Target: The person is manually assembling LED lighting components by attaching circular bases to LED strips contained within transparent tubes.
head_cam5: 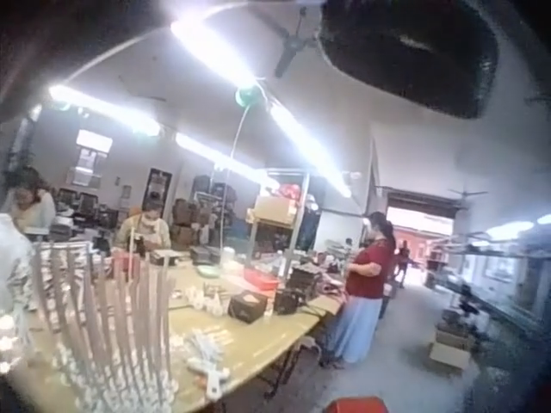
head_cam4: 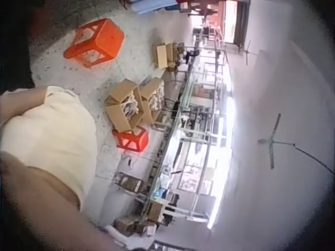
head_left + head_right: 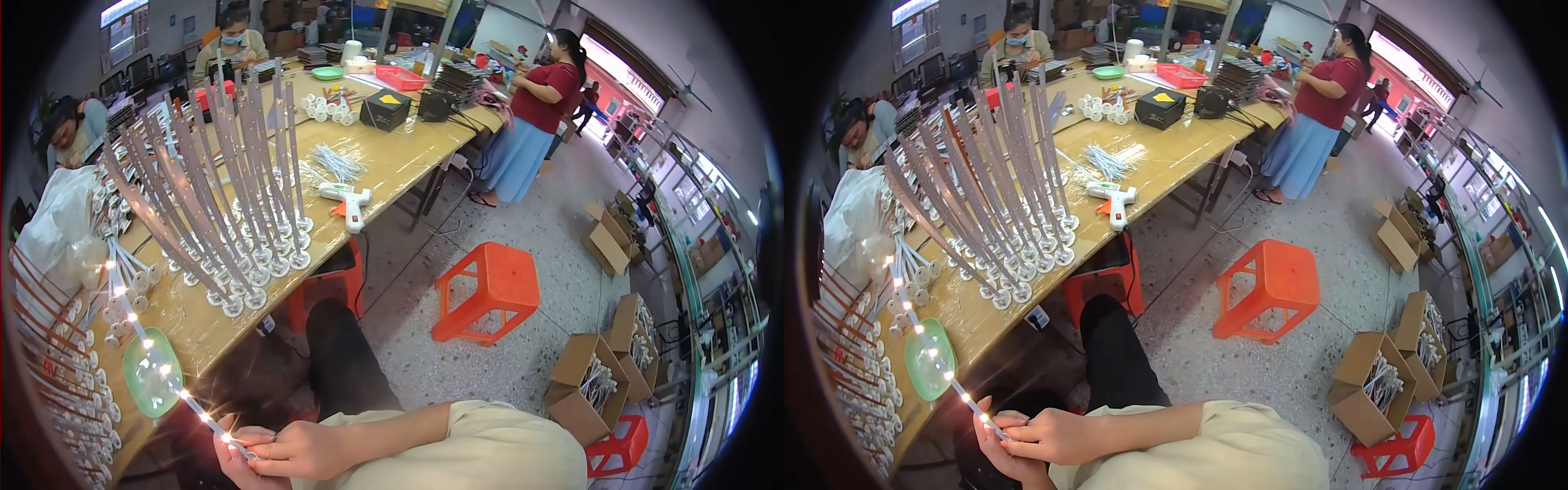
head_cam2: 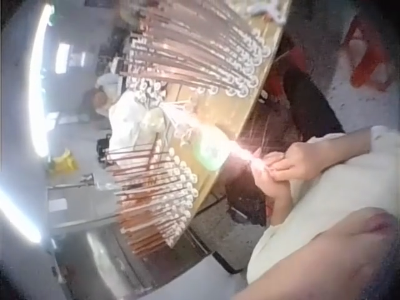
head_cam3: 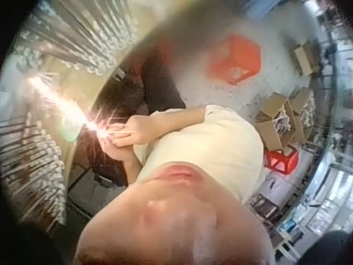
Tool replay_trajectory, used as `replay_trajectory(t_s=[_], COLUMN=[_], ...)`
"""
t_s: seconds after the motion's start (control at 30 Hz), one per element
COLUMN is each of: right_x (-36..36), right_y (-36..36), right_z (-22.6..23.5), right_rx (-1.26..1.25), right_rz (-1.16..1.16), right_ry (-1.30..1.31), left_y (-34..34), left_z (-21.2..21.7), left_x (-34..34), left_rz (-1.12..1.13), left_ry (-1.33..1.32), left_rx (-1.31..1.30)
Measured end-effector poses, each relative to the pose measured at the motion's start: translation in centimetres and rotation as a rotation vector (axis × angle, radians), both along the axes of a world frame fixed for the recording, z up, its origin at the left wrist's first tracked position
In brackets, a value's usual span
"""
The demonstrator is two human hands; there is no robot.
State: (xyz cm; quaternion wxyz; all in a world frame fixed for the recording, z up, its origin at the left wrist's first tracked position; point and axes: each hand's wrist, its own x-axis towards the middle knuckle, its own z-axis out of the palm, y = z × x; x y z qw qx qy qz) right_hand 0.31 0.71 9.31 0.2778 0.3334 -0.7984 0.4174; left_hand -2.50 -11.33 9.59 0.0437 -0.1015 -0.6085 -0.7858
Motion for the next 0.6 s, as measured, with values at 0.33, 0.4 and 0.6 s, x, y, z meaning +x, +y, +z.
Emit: replay_trajectory(t_s=[0.33,0.4,0.6], right_x=[-2.7,-3.0,-5.1], right_y=[-1.2,-1.6,-2.8], right_z=[2.4,2.3,3.2], right_rx=[-0.097,-0.085,-0.216], right_rz=[0.034,0.028,0.139], right_ry=[0.215,0.198,0.191], left_y=[-2.0,-1.7,-4.3], left_z=[2.5,3.6,2.3], left_x=[-1.6,-1.7,-2.2], left_rz=[-0.003,0.019,0.043], left_ry=[0.224,0.352,0.405], left_rx=[-0.079,-0.134,-0.236])
